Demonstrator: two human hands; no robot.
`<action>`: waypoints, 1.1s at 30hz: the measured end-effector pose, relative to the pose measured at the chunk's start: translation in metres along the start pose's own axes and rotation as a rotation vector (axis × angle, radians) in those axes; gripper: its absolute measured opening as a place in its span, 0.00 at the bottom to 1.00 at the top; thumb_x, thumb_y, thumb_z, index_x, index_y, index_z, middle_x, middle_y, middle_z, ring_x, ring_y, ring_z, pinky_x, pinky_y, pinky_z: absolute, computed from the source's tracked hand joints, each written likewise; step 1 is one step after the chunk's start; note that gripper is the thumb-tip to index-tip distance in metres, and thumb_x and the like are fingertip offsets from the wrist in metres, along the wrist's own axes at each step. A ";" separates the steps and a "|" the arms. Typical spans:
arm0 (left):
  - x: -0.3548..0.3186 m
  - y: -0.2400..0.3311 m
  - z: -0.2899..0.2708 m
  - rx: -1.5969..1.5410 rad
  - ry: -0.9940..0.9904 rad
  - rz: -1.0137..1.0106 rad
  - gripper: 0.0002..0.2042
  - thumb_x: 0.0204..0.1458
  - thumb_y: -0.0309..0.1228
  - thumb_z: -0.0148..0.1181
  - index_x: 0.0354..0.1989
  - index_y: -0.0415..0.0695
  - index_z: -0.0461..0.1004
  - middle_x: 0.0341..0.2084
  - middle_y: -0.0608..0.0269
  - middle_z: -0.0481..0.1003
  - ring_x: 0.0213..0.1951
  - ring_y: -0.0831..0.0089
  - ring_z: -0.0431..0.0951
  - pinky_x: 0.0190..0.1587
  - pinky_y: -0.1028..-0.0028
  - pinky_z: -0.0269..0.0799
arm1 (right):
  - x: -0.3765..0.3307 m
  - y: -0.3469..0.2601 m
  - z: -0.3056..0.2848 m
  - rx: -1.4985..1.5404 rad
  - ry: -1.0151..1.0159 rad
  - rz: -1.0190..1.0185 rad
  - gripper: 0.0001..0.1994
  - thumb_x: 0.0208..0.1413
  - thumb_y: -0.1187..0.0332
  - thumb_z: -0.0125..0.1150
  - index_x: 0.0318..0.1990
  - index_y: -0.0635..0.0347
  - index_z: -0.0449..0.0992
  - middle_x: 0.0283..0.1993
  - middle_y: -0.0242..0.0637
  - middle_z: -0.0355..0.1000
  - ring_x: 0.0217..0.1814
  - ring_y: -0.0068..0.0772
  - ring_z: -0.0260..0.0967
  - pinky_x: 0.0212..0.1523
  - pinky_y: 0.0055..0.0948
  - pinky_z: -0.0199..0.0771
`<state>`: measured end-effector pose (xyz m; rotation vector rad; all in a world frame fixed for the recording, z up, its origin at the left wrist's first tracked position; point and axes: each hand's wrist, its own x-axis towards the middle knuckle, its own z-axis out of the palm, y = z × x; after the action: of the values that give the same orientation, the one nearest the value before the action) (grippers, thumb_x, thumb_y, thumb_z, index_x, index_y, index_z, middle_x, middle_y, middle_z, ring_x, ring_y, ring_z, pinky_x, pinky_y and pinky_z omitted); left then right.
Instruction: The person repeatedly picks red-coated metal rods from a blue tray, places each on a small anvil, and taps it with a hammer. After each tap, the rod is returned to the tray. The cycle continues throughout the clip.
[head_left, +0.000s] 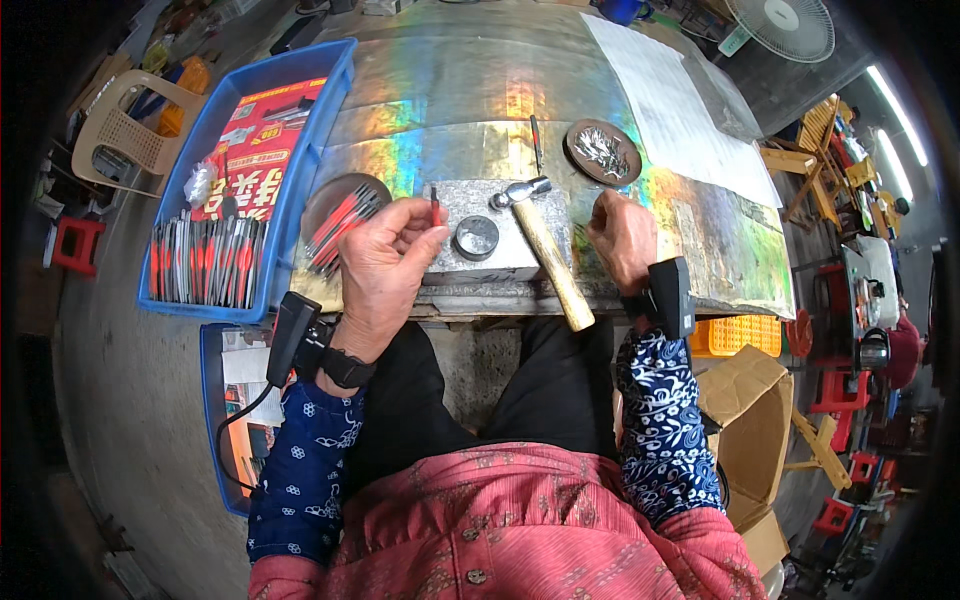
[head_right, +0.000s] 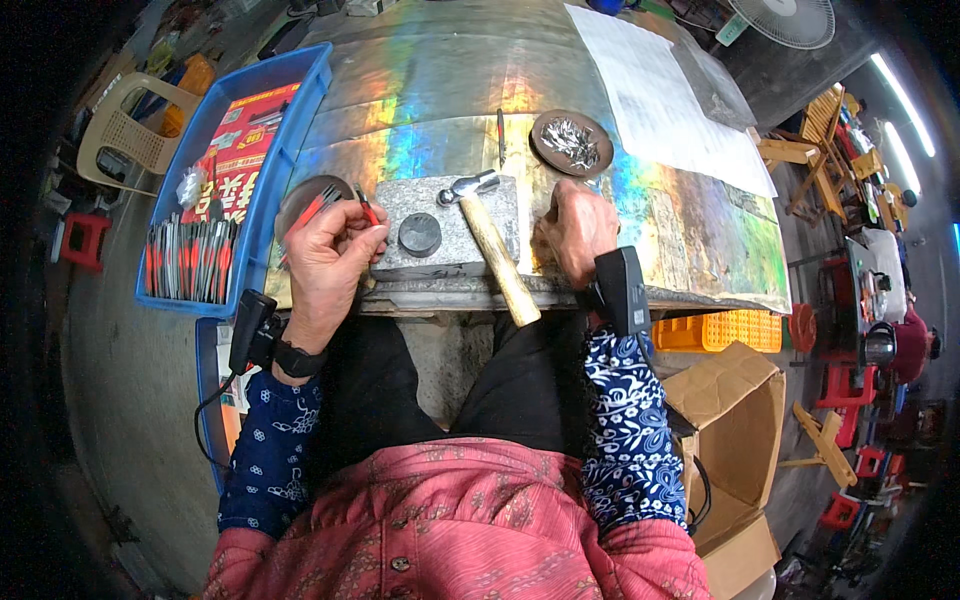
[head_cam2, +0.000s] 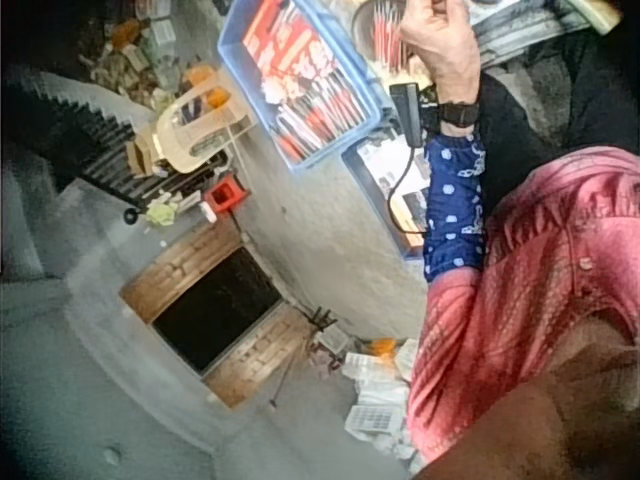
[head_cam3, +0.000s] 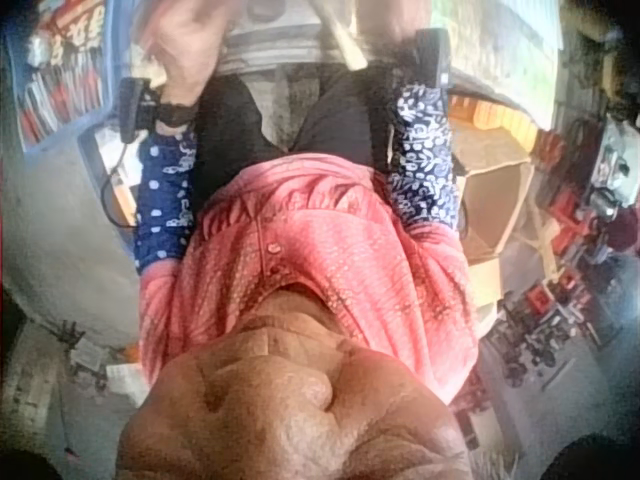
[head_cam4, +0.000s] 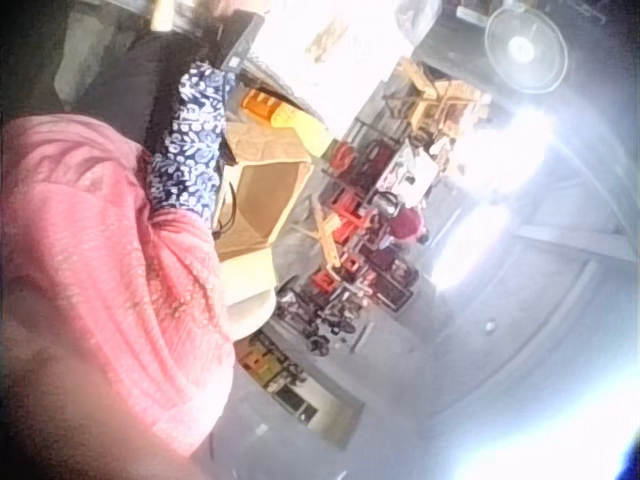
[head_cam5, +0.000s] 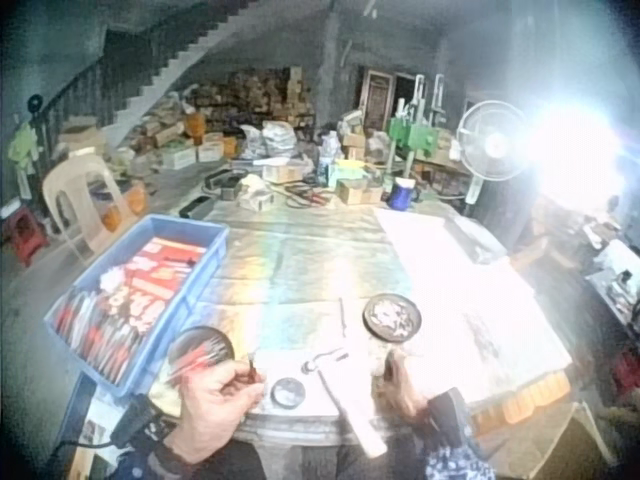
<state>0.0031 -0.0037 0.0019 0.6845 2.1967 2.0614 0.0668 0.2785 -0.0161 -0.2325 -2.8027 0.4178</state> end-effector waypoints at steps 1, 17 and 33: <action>-0.001 0.001 0.000 0.049 -0.006 0.015 0.06 0.52 0.19 0.62 0.38 0.34 0.77 0.28 0.65 0.79 0.29 0.83 0.77 0.33 0.82 0.73 | -0.004 -0.007 -0.005 0.059 0.018 0.025 0.05 0.43 0.76 0.62 0.29 0.65 0.72 0.27 0.49 0.73 0.30 0.51 0.72 0.33 0.39 0.71; -0.017 0.009 -0.003 -0.340 -0.016 -0.125 0.07 0.56 0.21 0.59 0.42 0.35 0.74 0.32 0.57 0.79 0.33 0.76 0.80 0.30 0.82 0.77 | -0.047 -0.082 -0.040 0.679 0.198 0.061 0.05 0.52 0.80 0.57 0.37 0.67 0.75 0.25 0.37 0.71 0.25 0.20 0.68 0.29 0.22 0.70; -0.051 0.033 0.009 -0.892 -0.121 -0.355 0.09 0.59 0.28 0.58 0.44 0.38 0.71 0.35 0.52 0.78 0.33 0.70 0.81 0.32 0.74 0.81 | -0.089 -0.146 -0.039 1.164 0.005 0.104 0.04 0.58 0.79 0.60 0.40 0.70 0.75 0.33 0.31 0.72 0.27 0.16 0.69 0.27 0.16 0.71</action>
<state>0.0614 -0.0122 0.0199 0.2756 1.0208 2.3617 0.1461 0.1331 0.0409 -0.0967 -2.0785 1.8926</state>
